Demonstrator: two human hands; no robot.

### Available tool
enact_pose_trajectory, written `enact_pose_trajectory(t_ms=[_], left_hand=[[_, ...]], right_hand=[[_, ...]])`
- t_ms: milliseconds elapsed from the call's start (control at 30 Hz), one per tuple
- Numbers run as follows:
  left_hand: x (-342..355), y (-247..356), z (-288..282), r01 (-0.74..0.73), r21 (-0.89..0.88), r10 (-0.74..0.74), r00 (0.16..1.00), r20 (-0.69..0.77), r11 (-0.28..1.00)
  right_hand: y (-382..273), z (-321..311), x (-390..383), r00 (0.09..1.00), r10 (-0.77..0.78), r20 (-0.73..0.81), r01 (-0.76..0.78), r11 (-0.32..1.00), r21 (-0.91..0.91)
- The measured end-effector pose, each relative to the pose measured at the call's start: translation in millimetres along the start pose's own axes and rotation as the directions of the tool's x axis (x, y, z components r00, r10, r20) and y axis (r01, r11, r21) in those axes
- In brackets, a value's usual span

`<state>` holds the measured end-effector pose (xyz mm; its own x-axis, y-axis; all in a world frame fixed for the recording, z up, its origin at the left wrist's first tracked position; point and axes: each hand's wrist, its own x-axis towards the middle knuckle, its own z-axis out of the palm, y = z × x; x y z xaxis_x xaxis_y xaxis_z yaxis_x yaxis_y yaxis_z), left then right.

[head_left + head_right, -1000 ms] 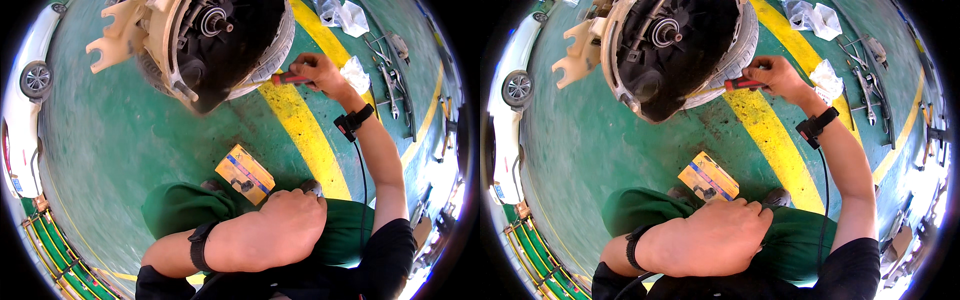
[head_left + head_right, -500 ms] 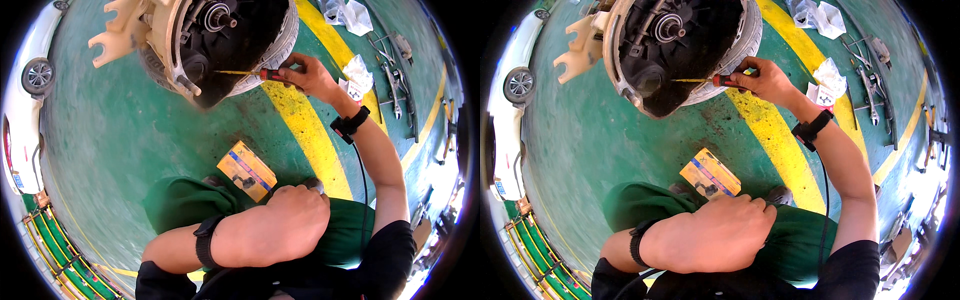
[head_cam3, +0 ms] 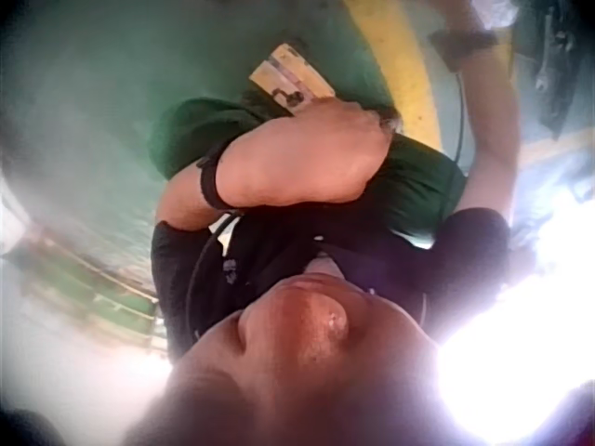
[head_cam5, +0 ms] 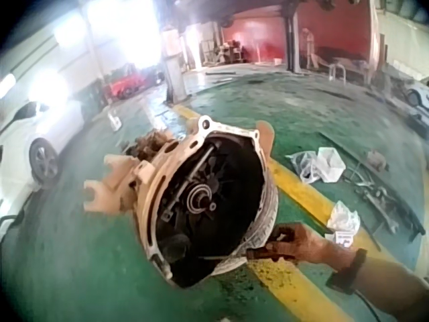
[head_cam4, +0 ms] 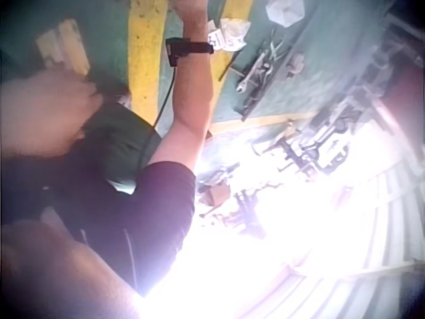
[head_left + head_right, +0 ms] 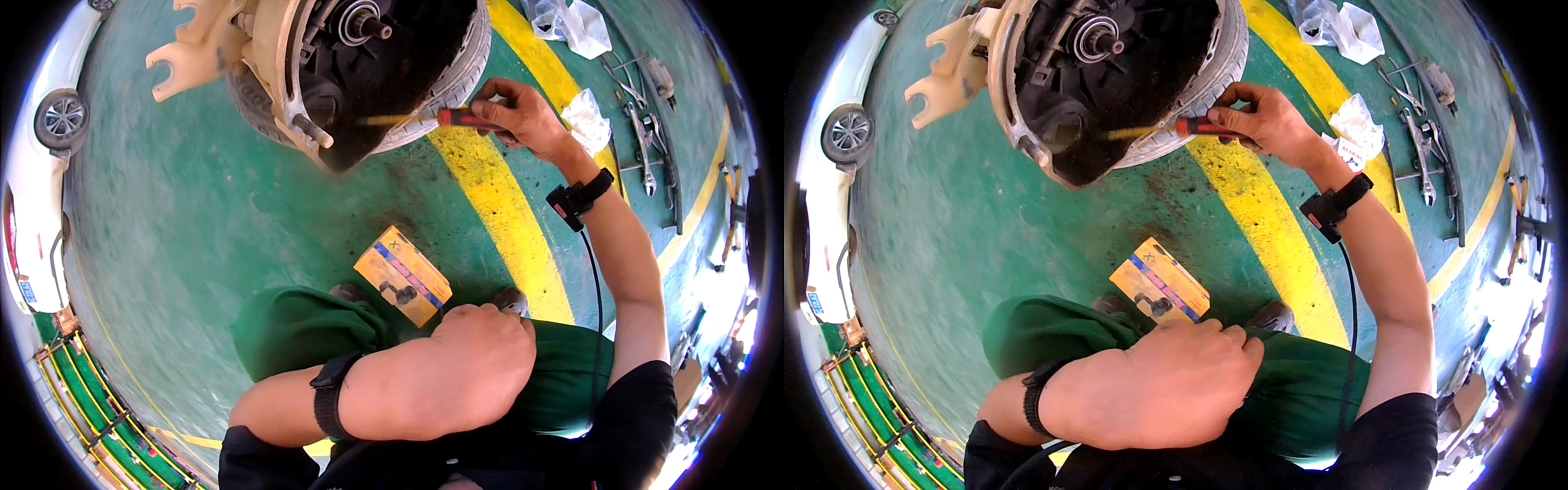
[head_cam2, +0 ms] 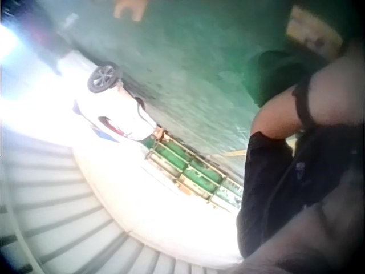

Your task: The person removes a metal part from inside a transmission housing, scrapes the interior using a screwdriver, and installs a new bearing onto the central shaft.

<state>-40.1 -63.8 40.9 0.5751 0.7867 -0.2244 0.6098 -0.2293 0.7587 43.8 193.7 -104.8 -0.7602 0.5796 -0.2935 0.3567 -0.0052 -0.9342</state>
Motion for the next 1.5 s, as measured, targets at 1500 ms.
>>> enact_pose_trajectory(t_ms=[1500], left_hand=[[10,2,-4,0.017,-0.035,-0.015,0.997,0.074,0.999]], right_hand=[[18,13,-4,0.965,0.092,-0.247,-0.058,0.988,0.140]])
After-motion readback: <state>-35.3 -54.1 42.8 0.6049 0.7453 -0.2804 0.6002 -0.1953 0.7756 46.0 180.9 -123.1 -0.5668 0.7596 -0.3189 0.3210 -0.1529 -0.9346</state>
